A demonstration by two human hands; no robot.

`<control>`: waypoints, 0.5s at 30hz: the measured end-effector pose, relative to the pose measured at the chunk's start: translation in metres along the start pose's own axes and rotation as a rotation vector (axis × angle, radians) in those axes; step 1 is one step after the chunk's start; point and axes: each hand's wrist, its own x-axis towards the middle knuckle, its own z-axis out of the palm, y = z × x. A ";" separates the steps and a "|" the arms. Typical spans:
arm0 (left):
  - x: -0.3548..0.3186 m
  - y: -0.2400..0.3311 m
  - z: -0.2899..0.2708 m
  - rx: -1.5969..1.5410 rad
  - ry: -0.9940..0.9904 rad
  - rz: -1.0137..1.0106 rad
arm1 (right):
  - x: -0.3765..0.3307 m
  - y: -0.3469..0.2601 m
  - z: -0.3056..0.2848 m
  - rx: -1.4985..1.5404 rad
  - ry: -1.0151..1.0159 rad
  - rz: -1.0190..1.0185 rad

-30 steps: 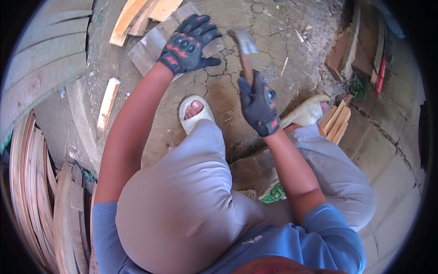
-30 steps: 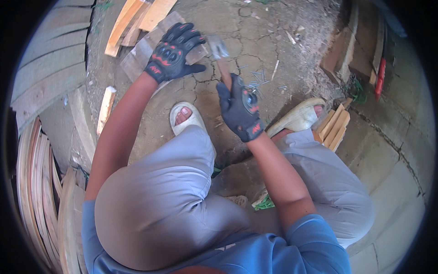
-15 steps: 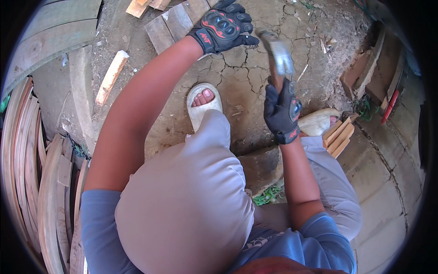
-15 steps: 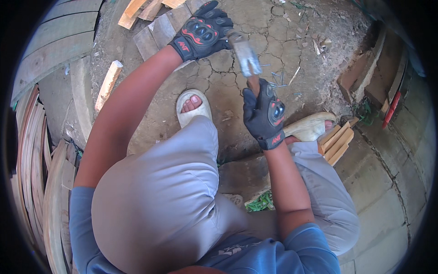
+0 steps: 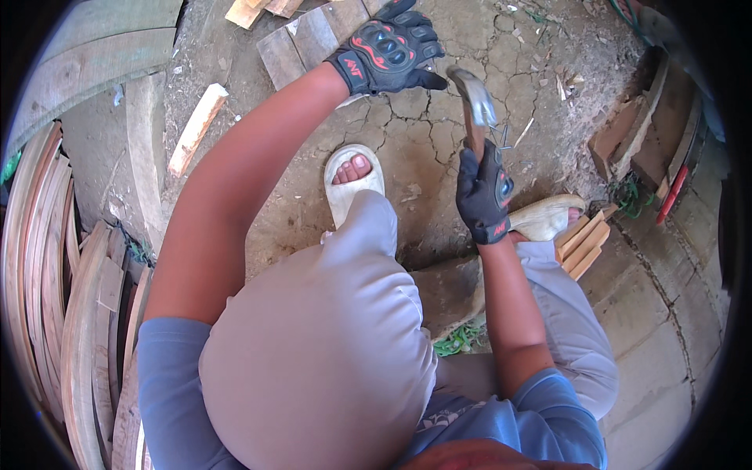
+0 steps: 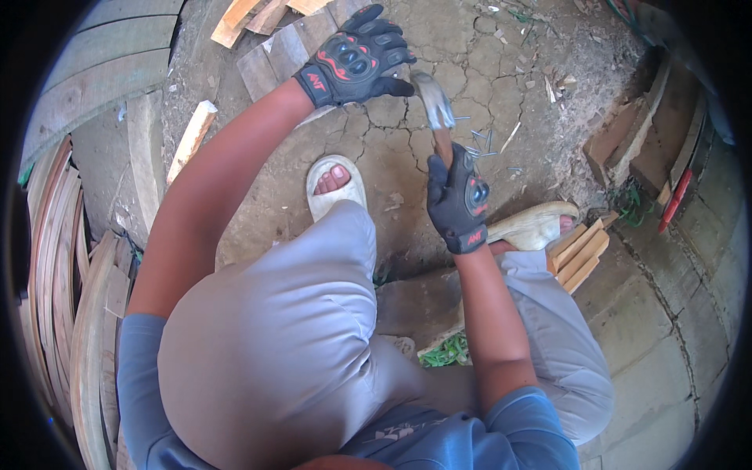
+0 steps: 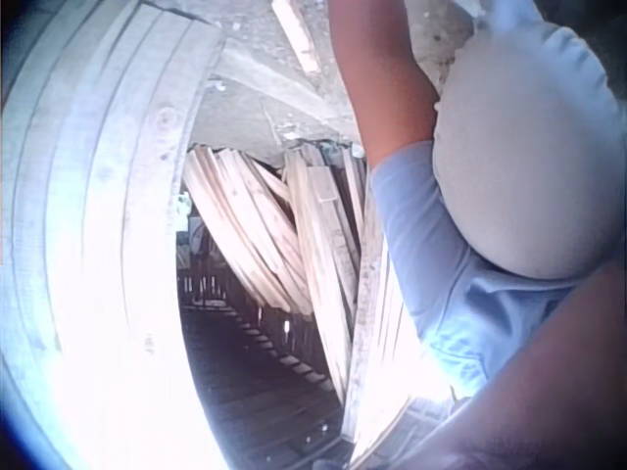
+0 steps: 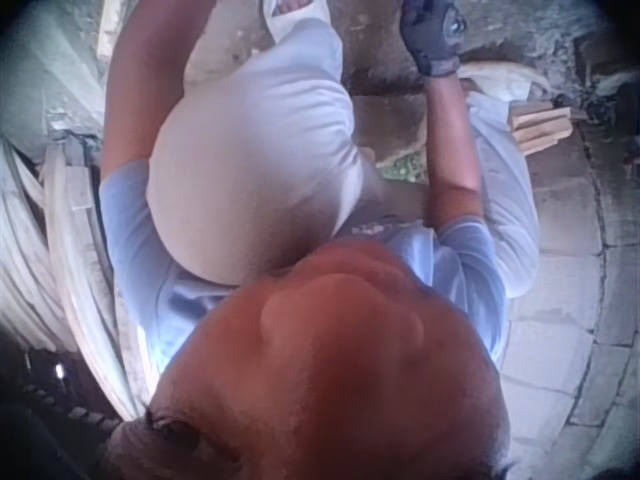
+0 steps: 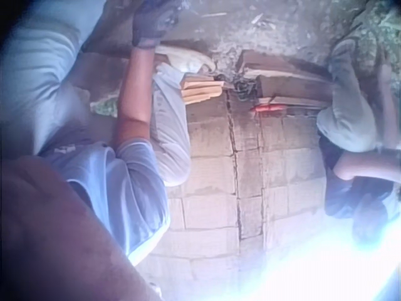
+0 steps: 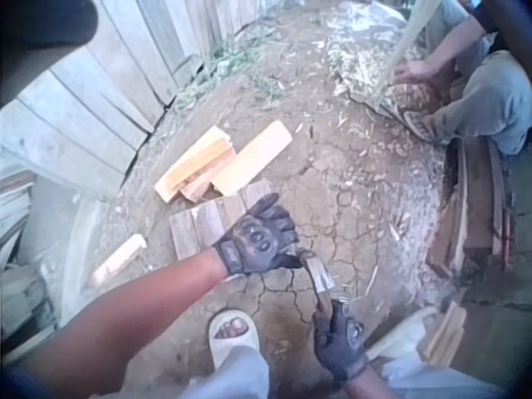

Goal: The person sits on the ground and uses a hammer to drive nails into small wooden planks. They repeatedly pick up nails, position them on the wood, and strike them with the hammer to secure the pieces.

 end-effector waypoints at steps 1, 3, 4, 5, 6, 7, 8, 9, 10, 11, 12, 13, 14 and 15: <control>-0.002 0.000 0.004 0.013 0.105 0.023 | -0.005 0.006 0.000 -0.020 0.024 -0.013; -0.004 -0.002 0.008 0.011 0.146 0.042 | -0.007 0.014 -0.004 -0.050 0.022 -0.024; -0.003 -0.003 0.008 -0.004 0.084 0.038 | -0.005 0.015 -0.007 -0.059 -0.002 -0.021; -0.003 -0.003 0.009 -0.018 0.021 0.034 | -0.004 0.016 -0.008 -0.068 -0.027 -0.018; -0.003 -0.003 0.009 -0.023 -0.029 0.023 | -0.002 0.015 -0.008 -0.071 -0.031 -0.019; -0.002 -0.003 0.010 -0.027 -0.079 0.012 | 0.000 0.015 -0.009 -0.074 -0.035 -0.020; -0.002 -0.002 0.011 -0.032 -0.129 0.002 | 0.001 0.014 -0.009 -0.077 -0.039 -0.020; -0.003 -0.003 0.011 -0.036 -0.105 0.008 | 0.001 0.014 -0.009 -0.081 -0.050 -0.006; -0.004 -0.002 0.011 -0.040 -0.082 0.015 | 0.000 0.014 -0.009 -0.086 -0.061 0.009; -0.005 -0.002 0.011 -0.044 -0.058 0.021 | 0.000 0.013 -0.009 -0.091 -0.072 0.024; -0.005 -0.002 0.012 -0.046 -0.026 0.025 | 0.000 0.012 -0.009 -0.098 -0.070 0.020; -0.004 -0.002 0.014 -0.049 0.007 0.029 | 0.001 0.011 -0.010 -0.105 -0.068 0.017; -0.004 -0.002 0.015 -0.052 0.039 0.033 | 0.001 0.010 -0.011 -0.112 -0.066 0.014; -0.002 -0.001 0.013 -0.035 -0.057 0.012 | 0.002 0.011 -0.012 -0.101 -0.061 0.012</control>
